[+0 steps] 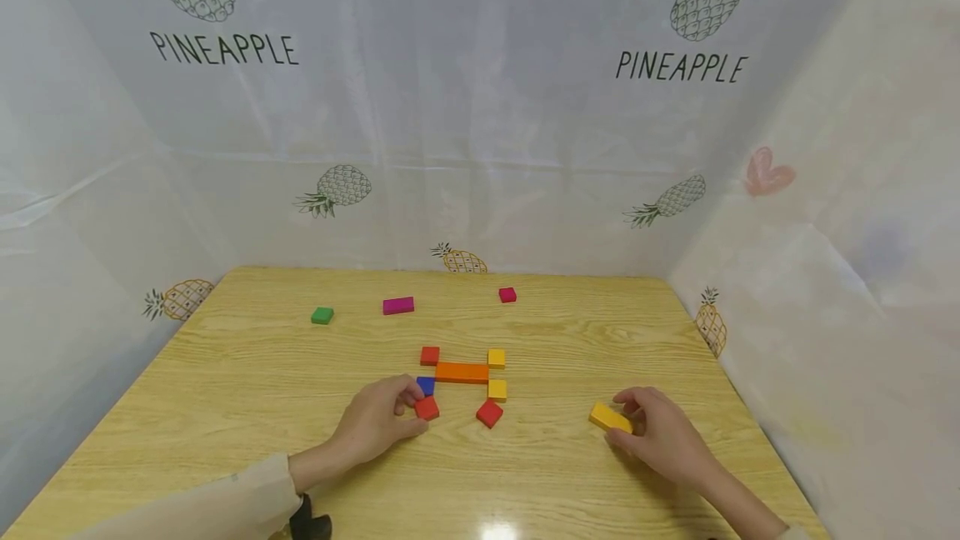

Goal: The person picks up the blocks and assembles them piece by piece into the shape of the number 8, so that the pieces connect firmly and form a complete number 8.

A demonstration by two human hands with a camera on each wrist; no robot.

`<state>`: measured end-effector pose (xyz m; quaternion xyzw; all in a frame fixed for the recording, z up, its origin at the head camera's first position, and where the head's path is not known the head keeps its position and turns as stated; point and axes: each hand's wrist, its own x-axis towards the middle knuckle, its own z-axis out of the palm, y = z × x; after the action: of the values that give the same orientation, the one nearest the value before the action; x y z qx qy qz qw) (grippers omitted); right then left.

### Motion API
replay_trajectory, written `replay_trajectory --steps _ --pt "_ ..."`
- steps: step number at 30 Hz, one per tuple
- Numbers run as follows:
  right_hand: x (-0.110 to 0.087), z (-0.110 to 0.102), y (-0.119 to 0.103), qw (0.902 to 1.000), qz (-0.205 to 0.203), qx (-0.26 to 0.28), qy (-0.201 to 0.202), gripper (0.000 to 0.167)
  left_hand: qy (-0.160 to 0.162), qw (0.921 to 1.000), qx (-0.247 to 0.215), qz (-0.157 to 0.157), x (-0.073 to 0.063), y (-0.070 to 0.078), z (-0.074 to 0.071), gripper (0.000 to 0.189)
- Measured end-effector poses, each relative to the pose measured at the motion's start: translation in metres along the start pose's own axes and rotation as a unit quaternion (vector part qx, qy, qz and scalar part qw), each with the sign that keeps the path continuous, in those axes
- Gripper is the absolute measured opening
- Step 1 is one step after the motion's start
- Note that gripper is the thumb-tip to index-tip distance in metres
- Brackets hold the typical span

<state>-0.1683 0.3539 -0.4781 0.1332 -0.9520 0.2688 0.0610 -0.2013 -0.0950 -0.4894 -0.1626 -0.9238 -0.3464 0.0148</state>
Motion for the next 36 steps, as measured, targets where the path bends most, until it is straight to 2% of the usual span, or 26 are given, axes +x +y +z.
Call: replay_trajectory --steps 12,17,25,30,36 --pt "0.0047 0.0048 -0.0039 1.0 -0.004 0.008 0.001 0.038 -0.002 1.0 0.005 0.0 0.0003 -0.0006 -0.0008 0.031" --pt "0.0046 0.0059 -0.0059 0.9996 0.013 0.024 -0.004 0.037 -0.002 1.0 0.007 0.002 0.0005 -0.0003 -0.0008 0.031" --pt "0.0036 0.0091 -0.0045 0.9958 0.062 0.063 -0.024 0.036 -0.003 1.0 0.004 0.004 0.0002 0.0 -0.0016 0.03" --pt "0.0041 0.0092 -0.0036 0.9951 0.063 0.071 -0.025 0.036 -0.001 1.0 0.002 0.006 -0.0003 0.0005 -0.0022 0.03" --pt "0.0067 0.0081 -0.0058 0.9965 0.062 0.053 -0.017 0.035 -0.003 1.0 -0.002 0.004 -0.0008 0.001 -0.0022 0.029"
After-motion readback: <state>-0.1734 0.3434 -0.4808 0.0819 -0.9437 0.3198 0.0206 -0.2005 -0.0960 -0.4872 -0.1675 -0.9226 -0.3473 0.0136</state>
